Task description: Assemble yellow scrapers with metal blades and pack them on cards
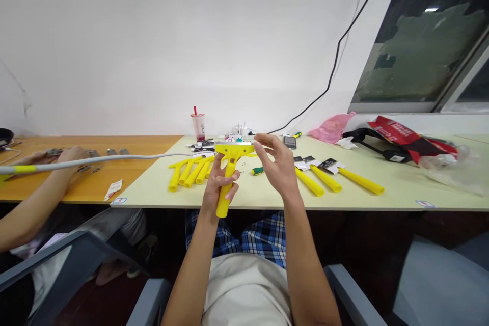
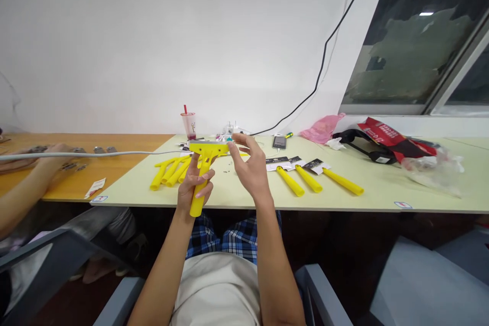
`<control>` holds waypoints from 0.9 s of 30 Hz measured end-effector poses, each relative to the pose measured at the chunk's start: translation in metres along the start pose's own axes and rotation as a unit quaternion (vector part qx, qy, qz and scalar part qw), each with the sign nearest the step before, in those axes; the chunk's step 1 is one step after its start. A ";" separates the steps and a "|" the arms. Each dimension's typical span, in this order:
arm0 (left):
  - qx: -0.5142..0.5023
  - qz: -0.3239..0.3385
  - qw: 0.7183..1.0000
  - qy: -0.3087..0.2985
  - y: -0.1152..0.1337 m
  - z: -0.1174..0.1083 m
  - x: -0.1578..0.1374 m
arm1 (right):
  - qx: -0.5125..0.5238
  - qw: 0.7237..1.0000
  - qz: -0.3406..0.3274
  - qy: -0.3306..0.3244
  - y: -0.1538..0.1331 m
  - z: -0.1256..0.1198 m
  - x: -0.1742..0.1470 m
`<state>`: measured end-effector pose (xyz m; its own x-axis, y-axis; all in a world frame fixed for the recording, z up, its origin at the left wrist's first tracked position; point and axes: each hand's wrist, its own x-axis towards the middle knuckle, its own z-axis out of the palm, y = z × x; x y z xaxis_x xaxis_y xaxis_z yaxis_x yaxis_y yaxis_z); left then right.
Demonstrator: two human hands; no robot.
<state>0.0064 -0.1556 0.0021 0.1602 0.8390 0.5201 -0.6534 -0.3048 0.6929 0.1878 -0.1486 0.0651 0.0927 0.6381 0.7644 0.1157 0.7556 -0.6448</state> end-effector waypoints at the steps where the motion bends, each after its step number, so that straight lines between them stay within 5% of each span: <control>1: -0.008 -0.004 1.000 0.000 -0.002 0.001 -0.002 | 0.037 0.999 0.022 -0.018 0.001 -0.002 -0.001; 12: -0.049 -0.009 0.999 0.009 -0.007 0.004 -0.019 | 0.131 0.984 0.065 -0.100 -0.013 -0.005 -0.004; 27: -0.045 -0.039 0.998 0.029 -0.014 -0.002 -0.028 | 0.184 0.966 0.166 -0.077 0.001 -0.001 -0.002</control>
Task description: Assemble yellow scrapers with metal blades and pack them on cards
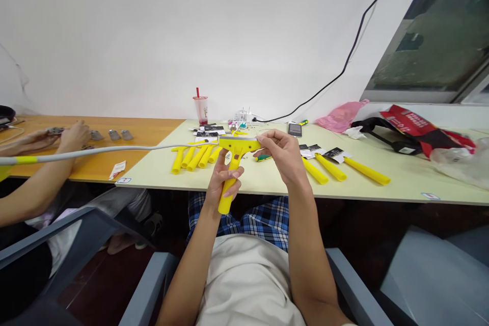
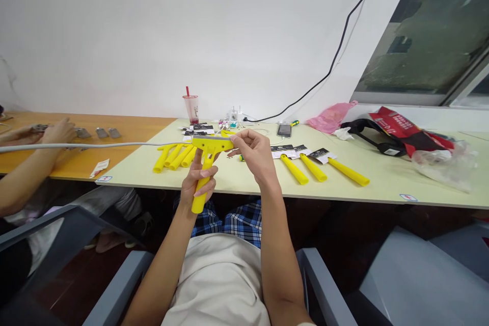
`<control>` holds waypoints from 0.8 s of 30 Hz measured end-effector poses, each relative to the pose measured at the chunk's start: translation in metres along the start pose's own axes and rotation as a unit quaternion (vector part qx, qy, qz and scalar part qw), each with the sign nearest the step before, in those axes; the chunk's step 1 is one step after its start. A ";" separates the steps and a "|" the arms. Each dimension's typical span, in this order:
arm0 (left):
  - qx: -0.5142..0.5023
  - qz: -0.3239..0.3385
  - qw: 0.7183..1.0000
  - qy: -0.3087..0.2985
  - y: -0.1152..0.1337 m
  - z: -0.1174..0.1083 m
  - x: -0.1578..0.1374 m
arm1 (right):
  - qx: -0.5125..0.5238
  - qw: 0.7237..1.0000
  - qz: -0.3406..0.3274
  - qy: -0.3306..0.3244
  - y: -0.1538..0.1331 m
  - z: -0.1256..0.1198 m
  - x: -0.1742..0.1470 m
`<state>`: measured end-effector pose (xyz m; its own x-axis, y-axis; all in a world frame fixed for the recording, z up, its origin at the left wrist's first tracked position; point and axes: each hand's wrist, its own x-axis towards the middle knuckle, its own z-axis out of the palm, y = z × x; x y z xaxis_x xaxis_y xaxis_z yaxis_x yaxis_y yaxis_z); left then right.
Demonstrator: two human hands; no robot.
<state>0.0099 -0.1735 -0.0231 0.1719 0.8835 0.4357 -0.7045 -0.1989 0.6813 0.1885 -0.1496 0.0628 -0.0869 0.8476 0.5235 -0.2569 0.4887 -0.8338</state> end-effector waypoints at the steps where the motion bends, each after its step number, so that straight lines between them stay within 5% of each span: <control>1: 0.001 -0.001 1.000 0.002 0.000 -0.001 0.000 | -0.001 1.000 0.001 0.001 0.000 0.000 0.000; 8: 0.021 0.051 0.998 0.032 0.023 -0.007 -0.003 | -0.101 0.994 -0.037 -0.017 0.046 -0.010 0.023; 13: 0.021 0.094 0.995 0.035 0.043 -0.008 -0.011 | -0.387 0.906 0.005 -0.173 0.103 -0.030 0.076; 18: -0.008 0.104 0.994 0.019 0.043 -0.005 -0.015 | -0.495 0.790 0.120 -0.341 0.125 -0.040 0.119; 24: -0.017 0.091 0.995 0.033 0.040 -0.006 -0.016 | -0.458 0.783 0.108 -0.408 0.135 -0.039 0.138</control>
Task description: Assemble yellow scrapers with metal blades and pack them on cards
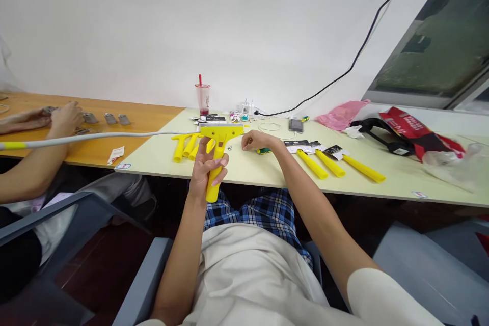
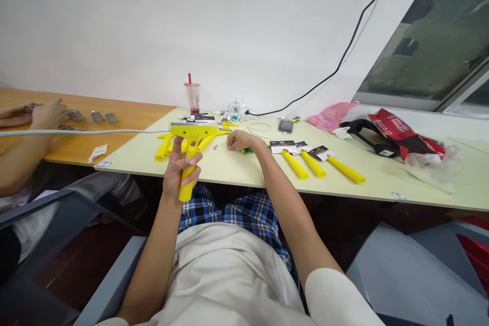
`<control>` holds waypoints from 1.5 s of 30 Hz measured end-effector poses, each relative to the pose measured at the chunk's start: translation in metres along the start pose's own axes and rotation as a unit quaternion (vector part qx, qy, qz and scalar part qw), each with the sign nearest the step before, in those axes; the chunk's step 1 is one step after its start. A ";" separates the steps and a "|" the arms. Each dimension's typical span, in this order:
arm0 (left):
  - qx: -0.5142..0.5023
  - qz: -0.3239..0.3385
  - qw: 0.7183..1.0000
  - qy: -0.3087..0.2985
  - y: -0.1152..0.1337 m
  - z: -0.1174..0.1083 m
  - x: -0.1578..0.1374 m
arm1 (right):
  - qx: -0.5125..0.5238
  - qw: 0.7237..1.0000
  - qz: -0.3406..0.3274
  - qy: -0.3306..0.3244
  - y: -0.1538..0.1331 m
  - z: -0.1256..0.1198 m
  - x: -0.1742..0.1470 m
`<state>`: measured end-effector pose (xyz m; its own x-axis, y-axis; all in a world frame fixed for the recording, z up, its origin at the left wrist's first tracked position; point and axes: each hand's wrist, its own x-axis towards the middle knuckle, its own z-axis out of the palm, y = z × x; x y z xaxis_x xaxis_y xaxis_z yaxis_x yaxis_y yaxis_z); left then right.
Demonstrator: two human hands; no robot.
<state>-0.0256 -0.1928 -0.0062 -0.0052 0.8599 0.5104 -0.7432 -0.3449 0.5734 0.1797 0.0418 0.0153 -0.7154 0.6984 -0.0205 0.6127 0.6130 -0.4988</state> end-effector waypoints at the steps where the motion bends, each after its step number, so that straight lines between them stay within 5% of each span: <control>1: -0.001 -0.002 1.000 0.002 0.000 0.000 0.000 | -0.003 1.000 -0.002 0.001 0.000 0.001 0.002; 12: -0.008 -0.077 0.996 0.054 -0.032 -0.003 0.004 | -0.023 0.991 -0.048 0.119 -0.008 0.031 0.006; 20: -0.059 -0.148 0.981 0.111 -0.061 -0.002 0.008 | -0.013 0.962 -0.071 0.265 -0.023 -0.008 -0.045; 24: -0.080 -0.173 0.975 0.118 -0.072 0.007 0.004 | -0.014 0.959 -0.105 0.263 -0.045 -0.023 -0.095; 29: -0.076 -0.183 0.971 0.137 -0.080 0.017 0.000 | -0.020 0.962 -0.134 0.235 -0.077 -0.014 -0.132; 45: -0.004 -0.169 0.980 0.105 -0.082 0.018 -0.007 | -0.122 0.969 -0.100 0.193 -0.105 0.011 -0.134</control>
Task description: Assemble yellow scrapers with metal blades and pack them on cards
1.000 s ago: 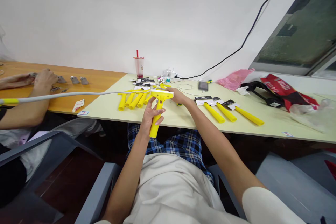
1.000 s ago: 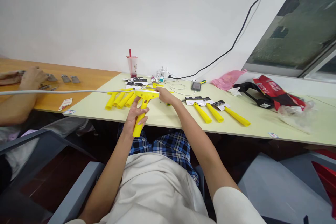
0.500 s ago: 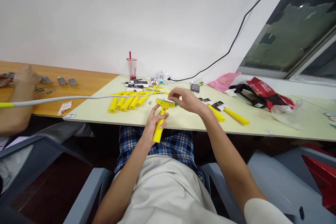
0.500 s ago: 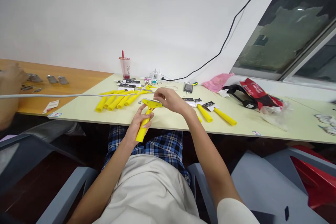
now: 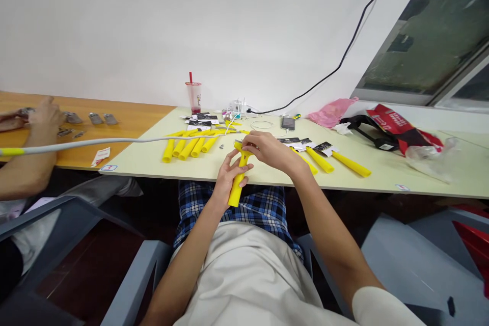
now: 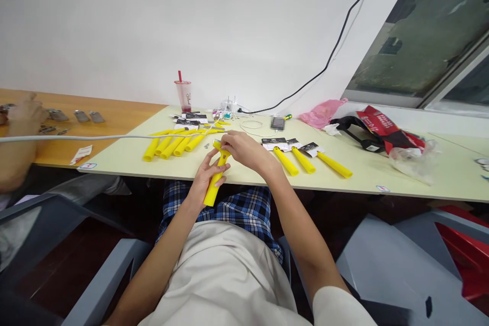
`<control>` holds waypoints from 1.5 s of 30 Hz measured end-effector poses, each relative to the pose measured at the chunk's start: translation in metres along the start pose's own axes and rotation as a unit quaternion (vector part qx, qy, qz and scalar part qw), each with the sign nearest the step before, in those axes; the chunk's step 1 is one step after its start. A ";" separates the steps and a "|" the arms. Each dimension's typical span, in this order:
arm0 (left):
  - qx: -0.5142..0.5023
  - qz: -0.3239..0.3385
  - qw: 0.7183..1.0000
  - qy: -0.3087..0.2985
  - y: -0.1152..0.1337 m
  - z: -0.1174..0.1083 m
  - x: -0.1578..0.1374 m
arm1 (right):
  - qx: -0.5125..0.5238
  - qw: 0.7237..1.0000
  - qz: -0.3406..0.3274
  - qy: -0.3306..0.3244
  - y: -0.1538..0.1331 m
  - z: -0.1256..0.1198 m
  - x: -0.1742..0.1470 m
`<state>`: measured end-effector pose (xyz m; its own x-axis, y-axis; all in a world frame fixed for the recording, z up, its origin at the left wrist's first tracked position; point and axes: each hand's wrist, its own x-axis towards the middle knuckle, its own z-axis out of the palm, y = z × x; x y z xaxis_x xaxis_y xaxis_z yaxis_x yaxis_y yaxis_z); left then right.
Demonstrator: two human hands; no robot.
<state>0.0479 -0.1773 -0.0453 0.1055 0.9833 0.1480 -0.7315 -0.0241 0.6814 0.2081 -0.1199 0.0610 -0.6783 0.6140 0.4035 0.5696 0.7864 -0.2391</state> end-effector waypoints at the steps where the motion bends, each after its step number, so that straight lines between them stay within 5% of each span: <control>1: 0.002 -0.001 1.000 -0.001 0.000 -0.001 0.000 | -0.008 1.000 0.004 -0.002 -0.001 0.000 0.000; 11: 0.004 -0.017 1.000 -0.009 0.002 -0.001 0.000 | -0.028 0.999 0.013 -0.007 -0.006 0.001 0.001; 32: -0.223 -0.121 0.967 0.038 0.009 0.018 -0.013 | 0.131 0.990 0.034 -0.030 0.034 0.022 0.008; 45: -0.198 -0.099 0.973 0.060 0.012 0.014 -0.010 | 0.098 0.989 0.101 -0.053 0.050 0.024 0.003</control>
<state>0.0474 -0.1895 -0.0280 0.2082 0.9763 -0.0596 -0.9097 0.2156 0.3550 0.2235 -0.0776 0.0291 -0.6115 0.7549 0.2370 0.6039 0.6388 -0.4767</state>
